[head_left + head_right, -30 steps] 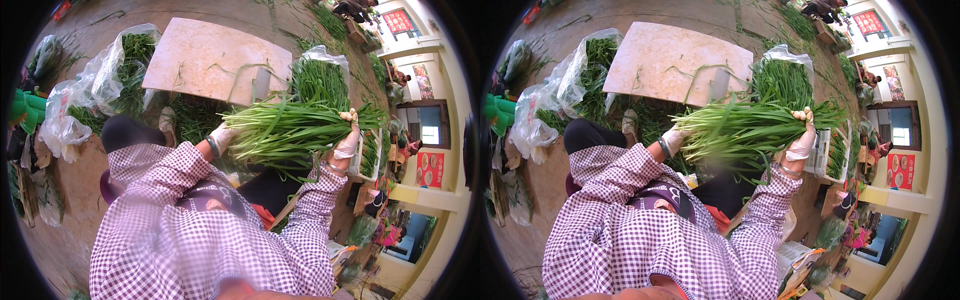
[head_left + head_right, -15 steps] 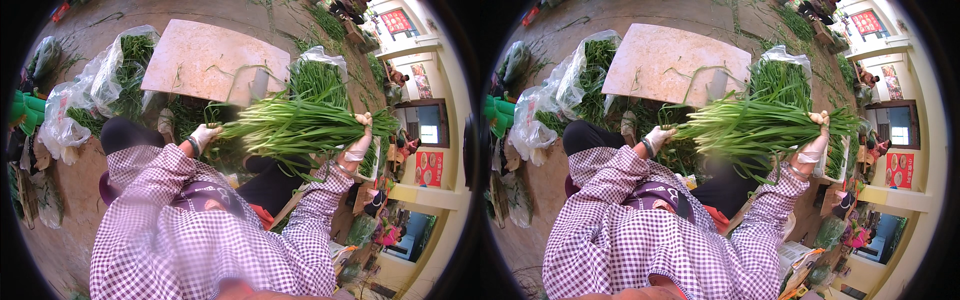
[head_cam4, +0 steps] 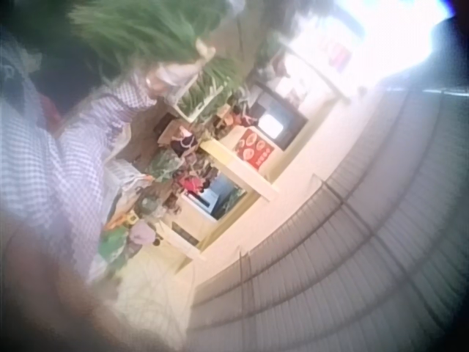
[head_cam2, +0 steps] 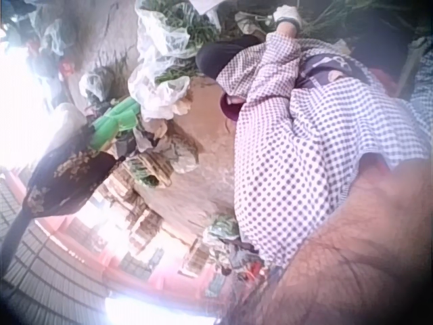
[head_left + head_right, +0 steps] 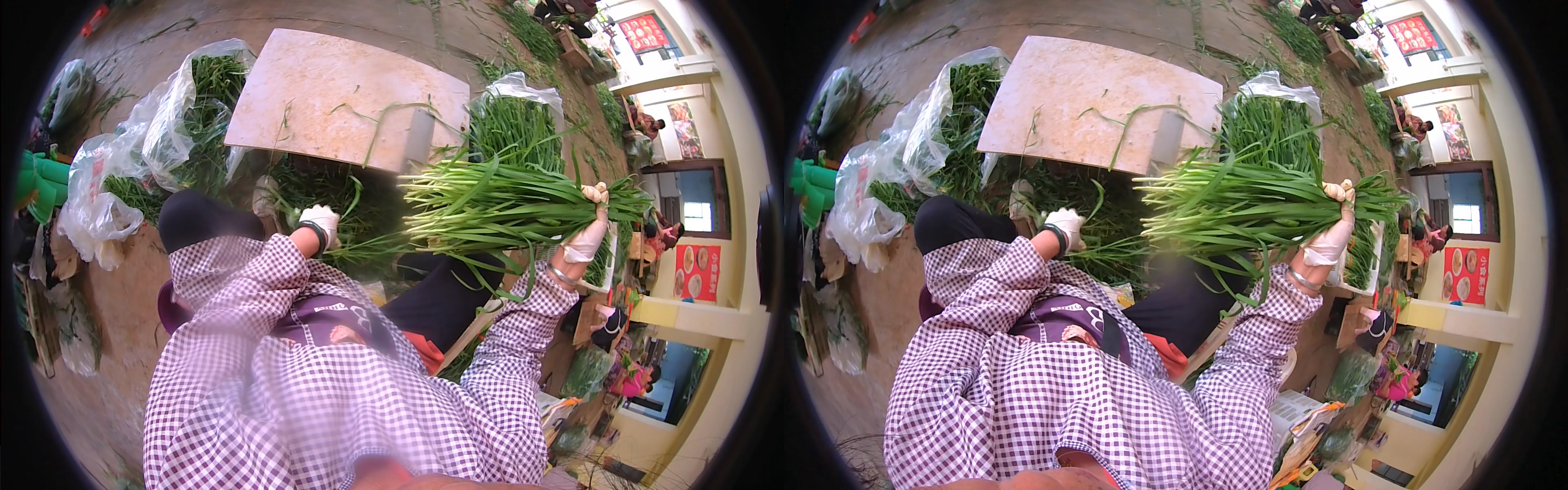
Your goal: The person bundles scallions by hand, secures them with a tie, and places them into a plastic crate before gathering more scallions from a large bag to continue sorting.
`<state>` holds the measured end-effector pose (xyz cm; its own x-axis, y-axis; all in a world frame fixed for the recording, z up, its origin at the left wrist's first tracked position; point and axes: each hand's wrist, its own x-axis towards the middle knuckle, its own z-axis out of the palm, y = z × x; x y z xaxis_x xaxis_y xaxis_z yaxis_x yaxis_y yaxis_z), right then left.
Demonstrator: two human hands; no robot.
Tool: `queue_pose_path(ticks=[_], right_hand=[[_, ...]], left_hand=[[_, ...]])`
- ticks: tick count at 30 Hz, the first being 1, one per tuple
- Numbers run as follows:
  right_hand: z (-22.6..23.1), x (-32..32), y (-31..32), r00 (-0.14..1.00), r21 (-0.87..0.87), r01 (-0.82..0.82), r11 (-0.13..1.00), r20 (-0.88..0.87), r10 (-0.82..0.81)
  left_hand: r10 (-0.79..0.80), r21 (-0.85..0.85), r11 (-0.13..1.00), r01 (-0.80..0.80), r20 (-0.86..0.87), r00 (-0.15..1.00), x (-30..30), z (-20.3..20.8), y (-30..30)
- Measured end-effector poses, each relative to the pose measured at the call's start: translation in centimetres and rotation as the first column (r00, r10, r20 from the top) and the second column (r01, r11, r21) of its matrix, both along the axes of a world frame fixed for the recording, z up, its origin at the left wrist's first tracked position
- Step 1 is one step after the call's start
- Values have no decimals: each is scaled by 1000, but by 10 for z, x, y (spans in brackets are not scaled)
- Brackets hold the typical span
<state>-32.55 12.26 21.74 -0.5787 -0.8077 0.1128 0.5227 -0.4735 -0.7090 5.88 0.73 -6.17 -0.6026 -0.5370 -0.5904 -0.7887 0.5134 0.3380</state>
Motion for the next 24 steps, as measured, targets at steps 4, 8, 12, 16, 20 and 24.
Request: queue_pose_path(ticks=[4,8,12,16,20,24], right_hand=[[-1,13,-7,997,-18,-63,998,39,64],[-8,23,-16,998,8,-53,999,40,53],[-11,31,-21,997,15,-77,997,10,77],[-12,34,-22,998,33,-61,998,1,61],[-14,38,-23,999,48,-33,998,10,33],[-14,35,-25,1000,55,-27,998,-8,28]], left_hand=[[239,121,969,-216,-687,686,-15,17,9],[839,881,456,130,-474,267,-47,31,6],[929,936,347,67,-352,110,-67,27,8],[961,962,261,73,-267,75,-61,29,11],[999,944,13,329,-22,25,-58,22,17],[993,972,72,222,-91,79,-56,19,17]])
